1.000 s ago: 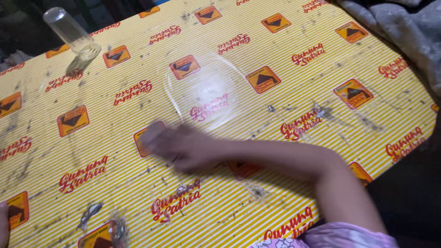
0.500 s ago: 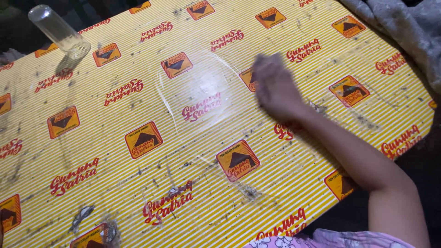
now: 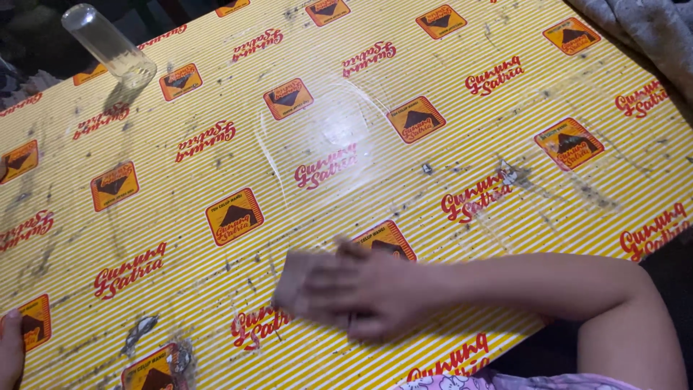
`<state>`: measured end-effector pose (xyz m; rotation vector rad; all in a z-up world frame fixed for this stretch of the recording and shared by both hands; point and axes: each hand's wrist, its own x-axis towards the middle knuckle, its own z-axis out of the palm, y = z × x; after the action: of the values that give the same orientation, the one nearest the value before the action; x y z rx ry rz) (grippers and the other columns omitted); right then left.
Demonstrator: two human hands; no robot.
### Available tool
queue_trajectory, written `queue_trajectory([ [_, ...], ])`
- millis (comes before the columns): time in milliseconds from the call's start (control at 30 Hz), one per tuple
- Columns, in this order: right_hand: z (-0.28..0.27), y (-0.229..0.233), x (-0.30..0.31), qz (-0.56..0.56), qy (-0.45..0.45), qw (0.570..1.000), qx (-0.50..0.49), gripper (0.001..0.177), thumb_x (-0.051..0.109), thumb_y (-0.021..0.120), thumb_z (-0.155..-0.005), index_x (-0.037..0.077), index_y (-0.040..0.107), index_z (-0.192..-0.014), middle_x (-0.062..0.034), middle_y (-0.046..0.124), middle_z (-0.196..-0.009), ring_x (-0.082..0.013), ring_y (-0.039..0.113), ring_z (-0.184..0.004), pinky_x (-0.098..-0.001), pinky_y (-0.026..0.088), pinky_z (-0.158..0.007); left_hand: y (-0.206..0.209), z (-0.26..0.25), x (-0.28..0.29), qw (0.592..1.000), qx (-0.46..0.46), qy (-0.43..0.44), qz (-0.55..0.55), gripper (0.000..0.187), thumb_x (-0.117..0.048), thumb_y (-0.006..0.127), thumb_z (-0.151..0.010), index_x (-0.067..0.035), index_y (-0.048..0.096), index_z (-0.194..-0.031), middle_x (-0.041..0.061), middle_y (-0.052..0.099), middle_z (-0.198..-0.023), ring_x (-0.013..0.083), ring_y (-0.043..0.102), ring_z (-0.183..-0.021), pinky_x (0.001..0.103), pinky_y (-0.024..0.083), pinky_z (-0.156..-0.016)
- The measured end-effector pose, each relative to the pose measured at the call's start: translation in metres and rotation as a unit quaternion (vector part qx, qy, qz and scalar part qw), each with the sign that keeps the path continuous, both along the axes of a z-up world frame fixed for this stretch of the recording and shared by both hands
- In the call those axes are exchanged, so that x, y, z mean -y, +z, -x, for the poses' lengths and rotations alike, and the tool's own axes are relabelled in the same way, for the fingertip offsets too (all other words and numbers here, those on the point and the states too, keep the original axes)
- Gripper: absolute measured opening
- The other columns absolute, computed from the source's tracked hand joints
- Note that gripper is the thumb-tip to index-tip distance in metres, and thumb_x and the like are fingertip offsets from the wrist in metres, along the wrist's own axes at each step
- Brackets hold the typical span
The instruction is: Wiping a table surface with a cloth.
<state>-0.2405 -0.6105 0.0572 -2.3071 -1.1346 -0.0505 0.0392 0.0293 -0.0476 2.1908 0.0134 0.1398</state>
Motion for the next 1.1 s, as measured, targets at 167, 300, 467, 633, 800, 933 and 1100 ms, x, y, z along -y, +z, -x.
queue_trajectory([
  [167,-0.077,-0.004,0.083,0.128,-0.243,0.959,-0.072,0.076,0.046,0.06,-0.089,0.021,0.037,-0.157,-0.0114,0.045,-0.153,-0.0297,0.033,-0.151,-0.0701,0.0,-0.12,-0.015,-0.006,-0.003,1.0,-0.004,0.013,0.001,0.046,-0.028,0.045,-0.118,0.004,0.039,-0.15,0.018,0.064,-0.097,0.0217,0.058,-0.095,0.036,0.047,-0.096],
  [300,-0.104,-0.005,0.175,0.105,-0.471,0.873,-0.064,0.063,0.044,0.039,-0.1,0.026,0.032,-0.16,-0.0142,0.032,-0.164,-0.0326,0.024,-0.156,-0.0674,0.01,-0.12,-0.018,-0.006,-0.007,0.997,0.065,0.002,-0.031,0.056,-0.027,0.053,-0.12,0.001,0.035,-0.166,0.02,0.052,-0.146,0.0224,0.054,-0.124,0.036,0.045,-0.105],
  [467,-0.099,-0.016,0.235,0.159,-0.604,0.78,-0.026,0.069,0.05,0.038,-0.097,0.017,0.028,-0.157,-0.0164,0.025,-0.166,-0.0338,0.015,-0.155,-0.0776,-0.003,-0.111,-0.012,0.0,-0.003,0.991,0.1,-0.01,-0.088,0.051,-0.024,0.056,-0.121,0.003,0.038,-0.16,0.021,0.046,-0.164,0.0272,0.048,-0.149,0.038,0.04,-0.12],
  [633,-0.098,-0.034,0.212,0.15,-0.567,0.806,0.086,0.067,0.037,0.042,-0.106,-0.001,0.028,-0.16,-0.0333,0.031,-0.16,-0.05,0.024,-0.151,-0.0697,0.011,-0.12,-0.006,0.002,0.002,0.991,0.105,-0.016,-0.077,0.05,-0.027,0.057,-0.122,0.003,0.04,-0.158,0.021,0.049,-0.16,0.0273,0.049,-0.146,0.037,0.041,-0.117],
  [800,-0.073,-0.008,0.062,0.09,-0.326,0.934,0.118,0.064,0.019,0.052,-0.093,-0.003,0.039,-0.151,-0.026,0.043,-0.155,-0.0452,0.035,-0.148,-0.0552,0.027,-0.126,-0.024,-0.007,-0.009,0.998,-0.041,0.023,-0.04,0.05,-0.035,0.046,-0.127,0.014,0.051,-0.137,0.032,0.055,-0.134,0.0382,0.057,-0.119,0.04,0.044,-0.106],
  [933,0.0,0.0,-0.026,0.032,0.036,0.998,0.047,0.064,0.036,0.056,-0.094,0.009,0.048,-0.152,-0.0168,0.046,-0.161,-0.0406,0.036,-0.155,-0.0592,0.025,-0.13,-0.004,0.004,0.007,0.996,0.058,-0.017,-0.062,0.043,-0.03,0.05,-0.123,0.007,0.042,-0.145,0.023,0.051,-0.143,0.0276,0.051,-0.132,0.035,0.041,-0.114],
  [1100,0.009,0.014,-0.027,-0.032,0.12,0.992,-0.003,0.064,0.036,0.058,-0.097,0.01,0.047,-0.155,-0.0185,0.049,-0.159,-0.0379,0.043,-0.151,-0.0602,0.029,-0.127,-0.011,0.002,0.001,0.988,0.111,-0.022,-0.102,0.051,-0.031,0.055,-0.124,0.005,0.039,-0.156,0.023,0.05,-0.157,0.029,0.049,-0.146,0.039,0.04,-0.119],
])
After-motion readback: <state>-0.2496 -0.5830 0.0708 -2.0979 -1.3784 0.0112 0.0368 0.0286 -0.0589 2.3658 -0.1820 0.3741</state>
